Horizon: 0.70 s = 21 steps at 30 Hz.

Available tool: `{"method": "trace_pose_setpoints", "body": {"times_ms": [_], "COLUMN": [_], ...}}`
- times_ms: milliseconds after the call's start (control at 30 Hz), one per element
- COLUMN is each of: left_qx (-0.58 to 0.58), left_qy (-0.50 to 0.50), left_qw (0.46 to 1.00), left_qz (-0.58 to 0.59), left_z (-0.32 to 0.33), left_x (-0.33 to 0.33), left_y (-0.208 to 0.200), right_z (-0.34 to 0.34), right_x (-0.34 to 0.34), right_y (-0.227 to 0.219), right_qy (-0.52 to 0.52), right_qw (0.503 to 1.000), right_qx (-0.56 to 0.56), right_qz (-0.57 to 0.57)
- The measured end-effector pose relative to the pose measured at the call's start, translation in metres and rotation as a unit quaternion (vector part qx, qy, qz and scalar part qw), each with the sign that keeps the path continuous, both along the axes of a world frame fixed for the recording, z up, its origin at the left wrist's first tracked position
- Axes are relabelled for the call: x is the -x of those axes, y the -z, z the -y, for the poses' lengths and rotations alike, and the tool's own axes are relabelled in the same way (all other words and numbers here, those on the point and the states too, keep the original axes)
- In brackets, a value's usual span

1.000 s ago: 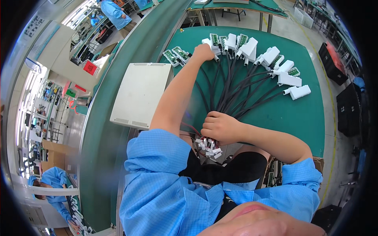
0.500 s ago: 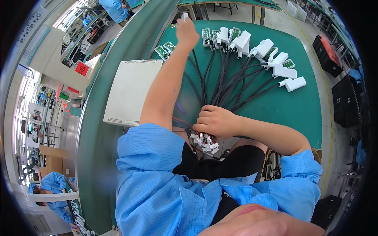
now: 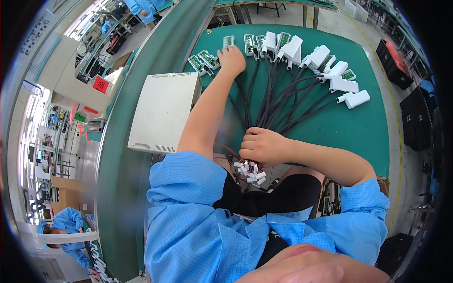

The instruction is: Connecting and organizing wiring harnesses for a series of small printed circuit boards on a factory workbench.

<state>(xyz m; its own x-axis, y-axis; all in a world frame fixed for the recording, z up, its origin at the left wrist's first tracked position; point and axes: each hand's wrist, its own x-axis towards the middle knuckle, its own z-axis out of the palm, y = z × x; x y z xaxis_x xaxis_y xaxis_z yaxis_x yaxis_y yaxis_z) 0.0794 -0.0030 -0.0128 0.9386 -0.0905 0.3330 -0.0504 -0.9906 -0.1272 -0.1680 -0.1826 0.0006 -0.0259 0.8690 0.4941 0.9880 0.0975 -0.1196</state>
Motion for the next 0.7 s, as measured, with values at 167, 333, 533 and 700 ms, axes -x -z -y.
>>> {"method": "trace_pose_setpoints", "body": {"times_ms": [167, 333, 533, 700], "left_qx": [-0.157, 0.112, -0.021, 0.227], "left_qy": [-0.069, 0.308, 0.065, 0.334], "left_qw": [0.965, 0.945, 0.986, 0.909], "left_qz": [-0.198, -0.008, -0.152, -0.101], "left_z": [0.037, 0.003, 0.025, 0.037], "left_x": [0.021, -0.030, -0.015, -0.027], "left_y": [-0.048, -0.014, -0.032, 0.003], "right_z": [0.006, -0.004, 0.006, 0.002], "right_x": [-0.003, -0.001, -0.004, -0.003], "right_y": [0.000, -0.005, 0.000, 0.004], "right_qy": [-0.004, -0.033, -0.008, -0.004], "right_qw": [1.000, 0.999, 1.000, 0.999], "right_qx": [0.021, 0.006, 0.014, 0.030], "right_qz": [-0.010, 0.016, -0.004, 0.020]}}
